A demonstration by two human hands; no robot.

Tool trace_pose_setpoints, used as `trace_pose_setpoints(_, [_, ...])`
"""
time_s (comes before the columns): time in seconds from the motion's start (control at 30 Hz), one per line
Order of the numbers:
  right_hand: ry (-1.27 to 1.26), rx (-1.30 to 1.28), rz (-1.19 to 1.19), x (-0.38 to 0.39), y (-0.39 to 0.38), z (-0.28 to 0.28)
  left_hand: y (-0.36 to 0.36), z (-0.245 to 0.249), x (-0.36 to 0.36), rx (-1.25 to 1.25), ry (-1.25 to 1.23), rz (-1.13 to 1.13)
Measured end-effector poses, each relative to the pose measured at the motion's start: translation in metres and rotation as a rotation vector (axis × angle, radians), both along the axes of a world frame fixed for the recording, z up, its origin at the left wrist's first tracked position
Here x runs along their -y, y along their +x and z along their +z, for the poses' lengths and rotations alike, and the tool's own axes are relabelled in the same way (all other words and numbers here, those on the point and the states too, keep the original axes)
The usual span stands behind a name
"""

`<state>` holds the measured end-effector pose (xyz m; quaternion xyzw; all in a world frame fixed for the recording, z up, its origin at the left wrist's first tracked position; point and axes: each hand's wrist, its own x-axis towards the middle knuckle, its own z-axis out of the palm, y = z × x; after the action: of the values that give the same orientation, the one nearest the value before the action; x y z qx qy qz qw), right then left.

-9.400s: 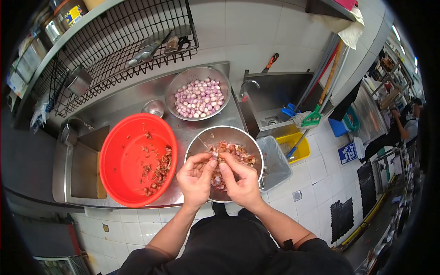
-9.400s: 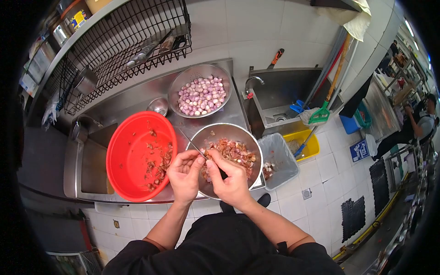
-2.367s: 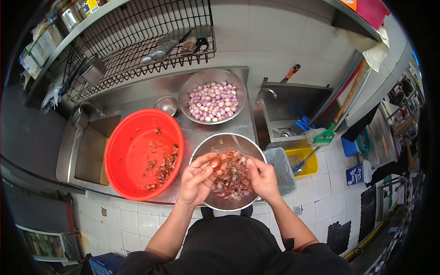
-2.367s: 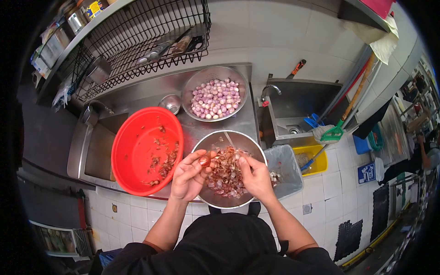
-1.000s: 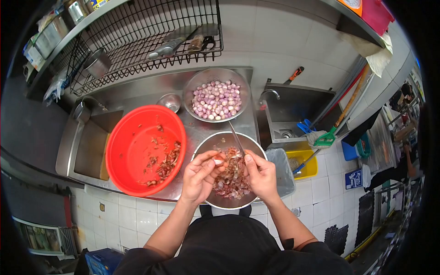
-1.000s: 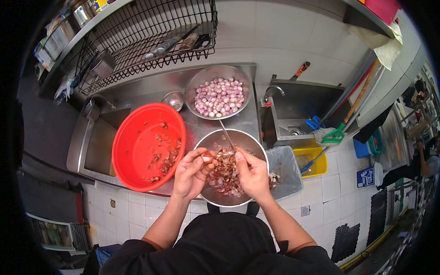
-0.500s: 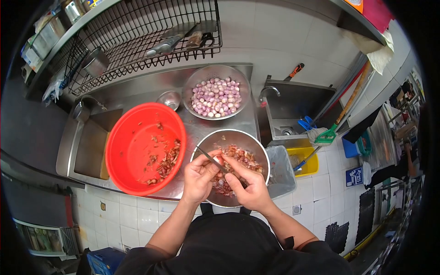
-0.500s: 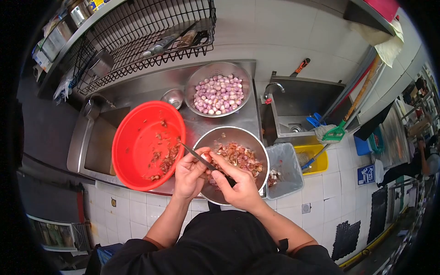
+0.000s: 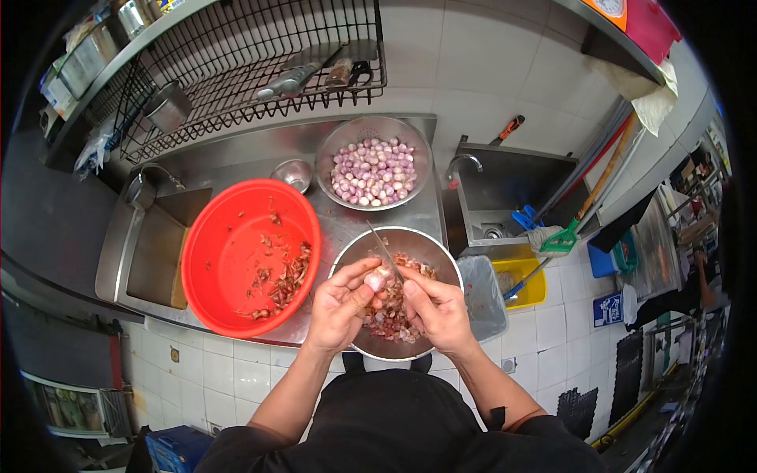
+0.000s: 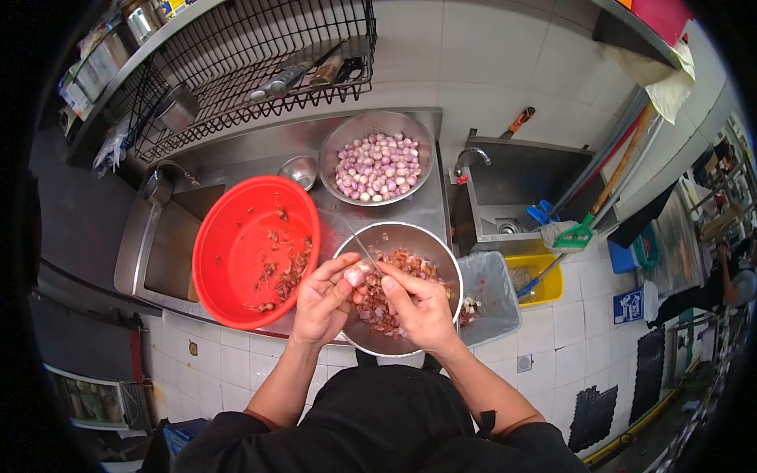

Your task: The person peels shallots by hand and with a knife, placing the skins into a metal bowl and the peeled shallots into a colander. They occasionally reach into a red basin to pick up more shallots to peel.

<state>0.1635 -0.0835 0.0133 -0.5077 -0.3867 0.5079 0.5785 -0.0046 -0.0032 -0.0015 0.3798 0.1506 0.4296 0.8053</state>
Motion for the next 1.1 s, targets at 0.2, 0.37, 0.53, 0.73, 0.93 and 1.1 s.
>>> trace_pose_setpoints(0.2, [0.13, 0.286, 0.014, 0.007, -0.006, 0.015, -0.002, -0.011, -0.002, -0.027, 0.027, 0.031])
trace_pose_setpoints(0.37, [0.442, 0.565, -0.03, 0.002, -0.013, 0.01, -0.001, -0.001, 0.002, -0.143, 0.178, 0.112])
trace_pose_setpoints(0.53, [0.421, 0.455, -0.022, -0.003, -0.007, 0.004, -0.003, -0.012, -0.001, -0.088, 0.17, 0.059])
trace_pose_setpoints(0.73, [0.145, 0.205, -0.053, 0.002, 0.0, 0.004, -0.001, -0.006, -0.001, 0.058, -0.048, 0.0])
trace_pose_setpoints(0.93, [0.34, 0.368, -0.01, 0.01, -0.015, 0.011, 0.008, -0.006, 0.01, -0.002, 0.027, 0.123])
trace_pose_setpoints(1.1, [0.349, 0.467, -0.045, 0.005, -0.013, -0.001, 0.012, -0.008, 0.015, 0.041, 0.098, 0.225])
